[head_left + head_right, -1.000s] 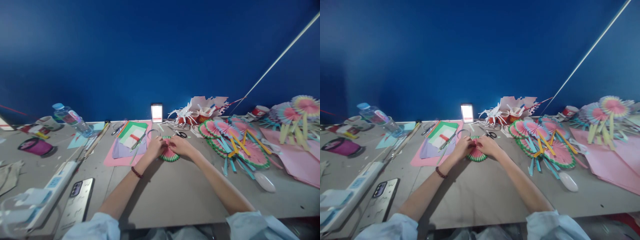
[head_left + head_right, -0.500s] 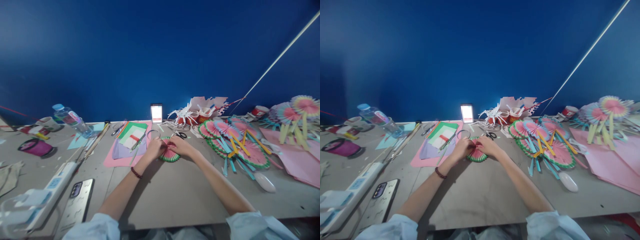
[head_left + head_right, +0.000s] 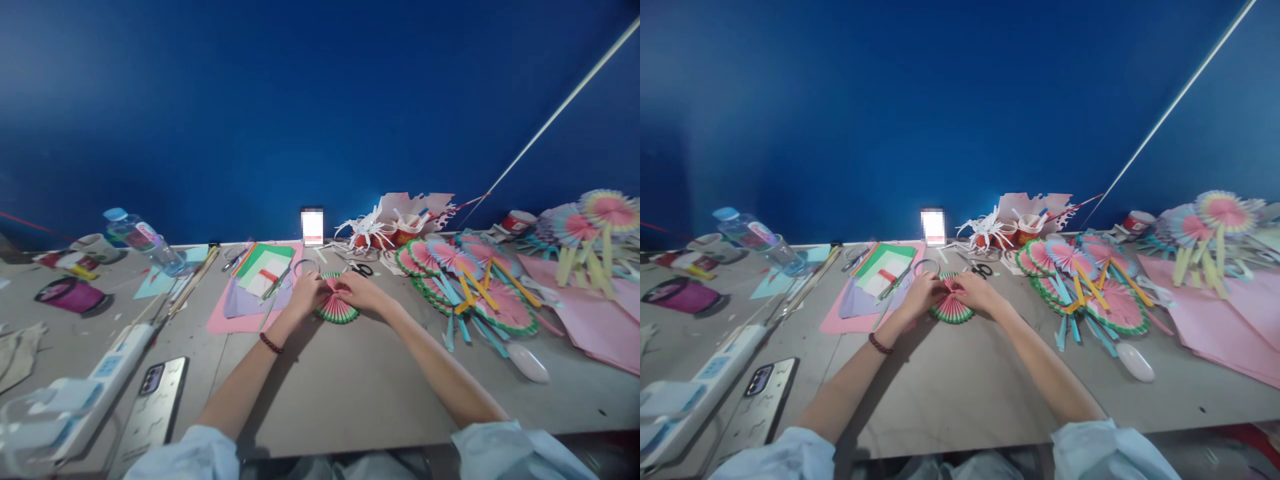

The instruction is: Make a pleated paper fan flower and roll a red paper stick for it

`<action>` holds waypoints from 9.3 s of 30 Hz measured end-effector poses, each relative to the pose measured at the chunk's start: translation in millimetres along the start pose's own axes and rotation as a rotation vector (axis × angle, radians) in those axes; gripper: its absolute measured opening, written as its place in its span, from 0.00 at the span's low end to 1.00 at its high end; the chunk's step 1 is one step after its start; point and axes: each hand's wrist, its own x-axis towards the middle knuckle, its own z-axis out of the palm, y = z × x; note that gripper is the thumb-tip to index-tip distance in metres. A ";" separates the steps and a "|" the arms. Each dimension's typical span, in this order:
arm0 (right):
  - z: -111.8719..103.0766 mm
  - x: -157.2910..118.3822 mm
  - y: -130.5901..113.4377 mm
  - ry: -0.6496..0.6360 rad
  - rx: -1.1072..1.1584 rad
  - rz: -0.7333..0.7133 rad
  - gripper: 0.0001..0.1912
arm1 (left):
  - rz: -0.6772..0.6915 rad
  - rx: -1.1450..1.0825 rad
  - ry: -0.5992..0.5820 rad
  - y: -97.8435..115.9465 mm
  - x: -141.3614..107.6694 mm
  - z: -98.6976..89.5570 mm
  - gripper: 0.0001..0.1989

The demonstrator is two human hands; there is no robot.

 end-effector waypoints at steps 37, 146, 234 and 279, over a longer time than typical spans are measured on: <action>25.5 -75.6 -16.6 0.193 -0.315 0.231 0.10 | 0.086 0.124 0.147 36.9 -47.6 15.8 0.07; 68.1 -70.5 -13.4 0.553 0.085 0.222 0.07 | 0.259 -0.042 0.119 45.0 -52.8 35.1 0.06; 48.6 -67.4 0.7 0.525 1.183 0.529 0.41 | -0.333 -1.164 0.195 19.9 -44.3 21.0 0.26; 43.9 -75.8 18.2 0.674 0.274 0.303 0.16 | -0.321 -0.805 0.574 7.2 -49.4 5.2 0.19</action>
